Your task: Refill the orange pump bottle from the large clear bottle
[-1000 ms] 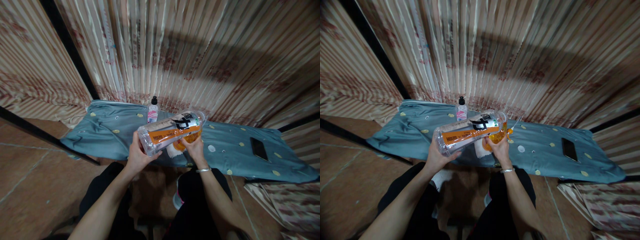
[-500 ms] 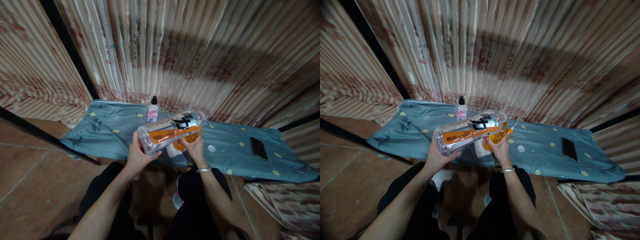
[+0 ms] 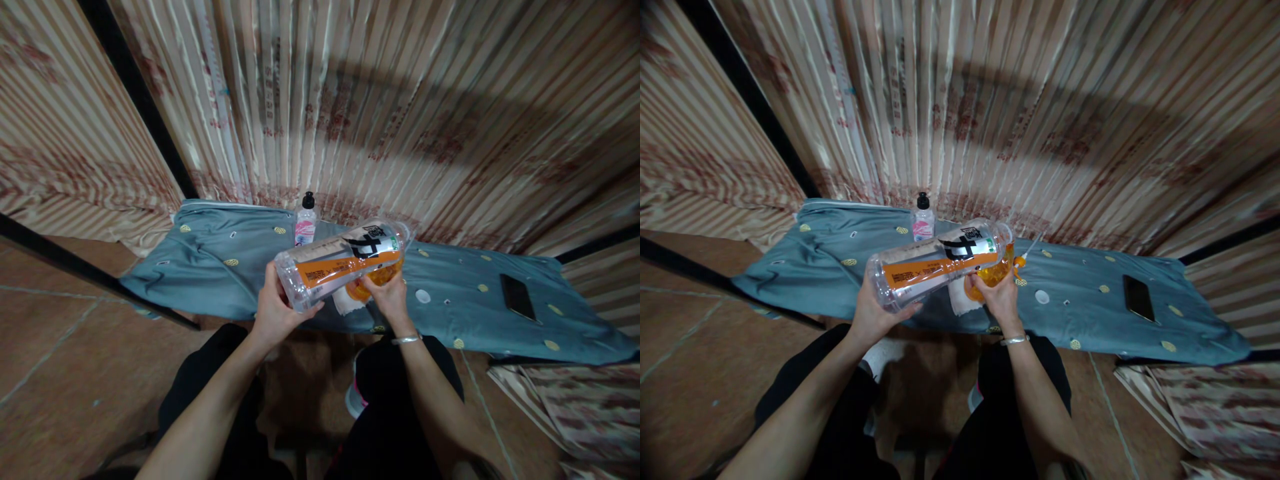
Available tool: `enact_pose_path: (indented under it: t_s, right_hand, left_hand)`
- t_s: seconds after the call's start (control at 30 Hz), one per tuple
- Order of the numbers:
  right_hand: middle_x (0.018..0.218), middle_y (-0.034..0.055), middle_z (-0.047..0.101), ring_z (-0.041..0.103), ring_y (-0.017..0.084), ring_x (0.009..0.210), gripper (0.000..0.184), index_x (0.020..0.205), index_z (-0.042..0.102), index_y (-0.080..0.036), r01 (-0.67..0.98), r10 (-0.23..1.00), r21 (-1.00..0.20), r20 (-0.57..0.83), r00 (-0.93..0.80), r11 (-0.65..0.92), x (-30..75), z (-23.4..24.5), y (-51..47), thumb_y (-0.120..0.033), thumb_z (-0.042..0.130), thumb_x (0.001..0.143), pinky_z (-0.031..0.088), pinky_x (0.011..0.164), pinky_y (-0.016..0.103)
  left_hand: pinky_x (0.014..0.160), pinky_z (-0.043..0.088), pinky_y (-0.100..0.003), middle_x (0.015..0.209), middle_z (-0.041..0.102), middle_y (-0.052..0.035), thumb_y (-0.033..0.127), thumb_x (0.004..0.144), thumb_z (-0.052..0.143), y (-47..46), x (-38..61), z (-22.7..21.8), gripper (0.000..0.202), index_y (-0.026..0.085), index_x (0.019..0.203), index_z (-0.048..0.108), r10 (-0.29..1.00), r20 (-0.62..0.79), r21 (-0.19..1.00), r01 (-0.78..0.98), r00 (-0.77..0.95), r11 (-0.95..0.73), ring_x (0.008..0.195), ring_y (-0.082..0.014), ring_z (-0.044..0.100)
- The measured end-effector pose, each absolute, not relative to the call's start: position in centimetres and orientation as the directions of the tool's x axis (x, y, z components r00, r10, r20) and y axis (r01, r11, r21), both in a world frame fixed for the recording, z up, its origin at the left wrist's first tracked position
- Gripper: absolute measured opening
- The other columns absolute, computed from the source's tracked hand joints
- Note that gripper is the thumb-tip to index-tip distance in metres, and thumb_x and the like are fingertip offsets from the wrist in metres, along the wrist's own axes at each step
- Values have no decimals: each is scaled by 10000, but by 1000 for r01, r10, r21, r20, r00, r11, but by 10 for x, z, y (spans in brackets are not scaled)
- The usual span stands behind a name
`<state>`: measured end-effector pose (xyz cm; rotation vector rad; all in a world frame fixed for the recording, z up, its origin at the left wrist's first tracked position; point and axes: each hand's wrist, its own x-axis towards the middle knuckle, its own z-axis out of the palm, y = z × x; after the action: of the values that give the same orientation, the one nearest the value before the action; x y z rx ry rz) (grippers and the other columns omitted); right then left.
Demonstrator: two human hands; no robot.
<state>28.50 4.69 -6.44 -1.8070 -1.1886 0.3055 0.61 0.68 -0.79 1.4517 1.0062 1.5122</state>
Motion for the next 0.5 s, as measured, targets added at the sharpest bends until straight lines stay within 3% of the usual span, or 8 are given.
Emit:
enact_pose_path:
  t_s: [0.2, 0.5]
  right_hand:
    - [1317, 251, 779, 751, 441, 1240, 1003, 1376, 607, -137, 602, 825, -793, 278, 492, -92, 284, -63, 47, -743, 858, 617, 598, 1068, 573]
    - [1276, 244, 791, 760, 443, 1202, 973, 1317, 612, -168, 601, 823, -795, 286, 491, -82, 287, -68, 48, -789, 848, 607, 612, 1026, 577]
  left_hand:
    - [880, 718, -393, 1144, 819, -64, 411, 625, 1007, 8, 6, -11, 780, 241, 1211, 520, 917, 399, 917, 31, -31, -398, 1042, -285, 848]
    - [929, 714, -464, 1152, 810, -71, 424, 630, 1015, 7, 6, -9, 784, 250, 1217, 524, 911, 411, 912, 31, -37, -410, 1063, -304, 843]
